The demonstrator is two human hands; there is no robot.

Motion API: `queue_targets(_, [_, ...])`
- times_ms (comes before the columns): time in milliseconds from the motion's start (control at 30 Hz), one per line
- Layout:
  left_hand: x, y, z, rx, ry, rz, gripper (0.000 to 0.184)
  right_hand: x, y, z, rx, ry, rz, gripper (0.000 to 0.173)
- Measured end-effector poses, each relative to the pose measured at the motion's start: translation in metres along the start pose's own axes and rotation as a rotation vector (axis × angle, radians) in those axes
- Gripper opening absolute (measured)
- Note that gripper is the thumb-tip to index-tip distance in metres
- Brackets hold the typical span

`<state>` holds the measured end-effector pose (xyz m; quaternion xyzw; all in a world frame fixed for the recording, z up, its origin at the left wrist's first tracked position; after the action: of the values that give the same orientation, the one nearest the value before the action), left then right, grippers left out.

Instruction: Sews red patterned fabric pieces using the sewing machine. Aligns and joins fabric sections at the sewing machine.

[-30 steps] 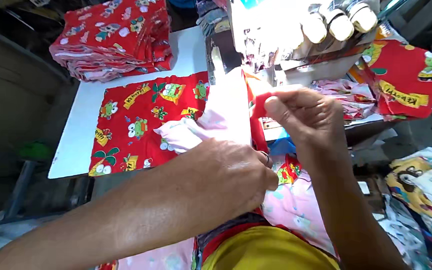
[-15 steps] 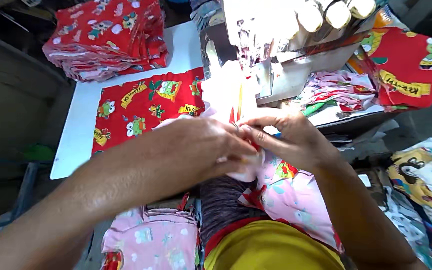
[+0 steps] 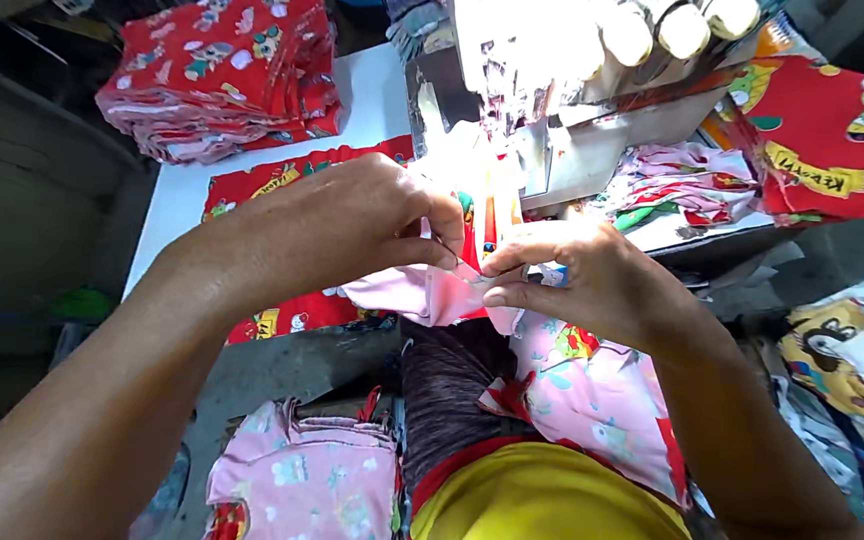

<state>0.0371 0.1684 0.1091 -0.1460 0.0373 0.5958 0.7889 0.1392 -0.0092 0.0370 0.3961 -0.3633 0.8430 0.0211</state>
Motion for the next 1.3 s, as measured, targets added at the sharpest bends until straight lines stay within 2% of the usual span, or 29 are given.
queue_targets(100, [-0.012, -0.003, -0.001, -0.016, 0.086, -0.053, 0.019, 0.0, 0.001, 0.0, -0.006, 0.007, 0.011, 0.018])
queue_targets(167, [-0.018, -0.006, -0.002, -0.04, 0.083, -0.022, 0.023, 0.001, 0.001, -0.001, 0.008, 0.026, 0.014, 0.017])
queue_targets(200, [-0.019, -0.008, -0.001, -0.06, 0.052, 0.017, 0.033, 0.002, 0.002, -0.001, 0.013, 0.037, 0.016, 0.014])
queue_targets(267, [-0.017, -0.01, -0.002, -0.074, 0.003, 0.104, 0.076, 0.002, 0.004, -0.001, 0.003, 0.044, 0.023, 0.012])
queue_targets(300, [-0.017, -0.011, -0.003, -0.073, -0.018, 0.12, 0.091, 0.001, 0.005, 0.0, -0.007, 0.04, 0.027, 0.011])
queue_targets(333, [-0.019, -0.011, -0.005, -0.07, -0.041, 0.139, 0.101, 0.001, 0.005, 0.0, -0.023, 0.038, 0.031, 0.011])
queue_targets(367, [-0.02, -0.011, -0.008, -0.058, -0.074, 0.137, 0.103, 0.001, 0.005, 0.001, -0.031, 0.048, 0.039, 0.011])
queue_targets(400, [-0.021, -0.01, -0.01, -0.033, -0.113, 0.111, 0.098, 0.002, 0.004, 0.001, -0.04, 0.054, 0.037, 0.012])
queue_targets(500, [-0.02, -0.009, -0.009, -0.033, -0.182, 0.01, 0.058, 0.007, 0.001, 0.0, -0.111, 0.06, 0.002, 0.014])
queue_targets(567, [-0.02, -0.009, 0.0, -0.028, -0.181, -0.013, 0.044, 0.01, -0.001, -0.001, -0.176, 0.014, -0.07, 0.014])
queue_targets(633, [-0.019, -0.008, 0.012, -0.033, -0.172, -0.016, 0.038, 0.012, 0.0, -0.002, -0.263, -0.035, -0.141, 0.025])
queue_targets(733, [-0.007, -0.003, 0.031, -0.067, -0.215, 0.014, 0.04, 0.0, 0.011, -0.006, -0.349, -0.036, -0.261, 0.034])
queue_targets(800, [0.007, 0.001, 0.043, -0.077, -0.301, 0.09, 0.043, -0.018, 0.023, -0.017, -0.273, -0.051, -0.396, 0.033])
queue_targets(900, [0.019, 0.006, 0.052, -0.097, -0.299, 0.166, 0.036, -0.04, 0.033, -0.049, 0.065, -0.158, -0.544, 0.039])
queue_targets(933, [0.02, 0.007, 0.052, -0.122, -0.222, 0.172, 0.033, -0.042, 0.031, -0.06, 0.119, -0.164, -0.528, 0.044])
queue_targets(967, [0.017, 0.008, 0.052, -0.143, -0.115, 0.186, 0.029, -0.04, 0.026, -0.072, 0.087, -0.146, -0.459, 0.045])
queue_targets(1033, [0.01, 0.008, 0.053, -0.19, 0.022, 0.183, 0.025, -0.034, 0.016, -0.096, -0.141, -0.073, -0.19, 0.042])
queue_targets(1067, [0.008, 0.009, 0.053, -0.224, 0.001, 0.183, 0.026, -0.032, 0.013, -0.108, -0.235, -0.033, -0.064, 0.041])
queue_targets(1133, [0.013, 0.016, 0.051, -0.246, -0.177, 0.206, 0.031, -0.036, 0.011, -0.128, -0.289, 0.068, 0.125, 0.023])
queue_targets(1233, [0.029, 0.034, 0.047, -0.259, -0.262, 0.279, 0.026, -0.053, 0.009, -0.131, -0.121, 0.168, 0.145, 0.017])
queue_targets(1300, [0.032, 0.042, 0.041, -0.304, -0.223, 0.305, 0.027, -0.057, 0.008, -0.112, -0.162, 0.153, 0.134, 0.015])
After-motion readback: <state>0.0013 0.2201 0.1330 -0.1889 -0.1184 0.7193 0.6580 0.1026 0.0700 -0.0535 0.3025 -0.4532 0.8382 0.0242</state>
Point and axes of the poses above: each hand's wrist, its own y-axis away from the middle knuckle, its own z-axis out of the back of the hand, x = y × z, the point moved 3 cm from there along -y, towards the middle knuckle, and after that the axes turned 15 degrees about -x, right-handed, at the moved point
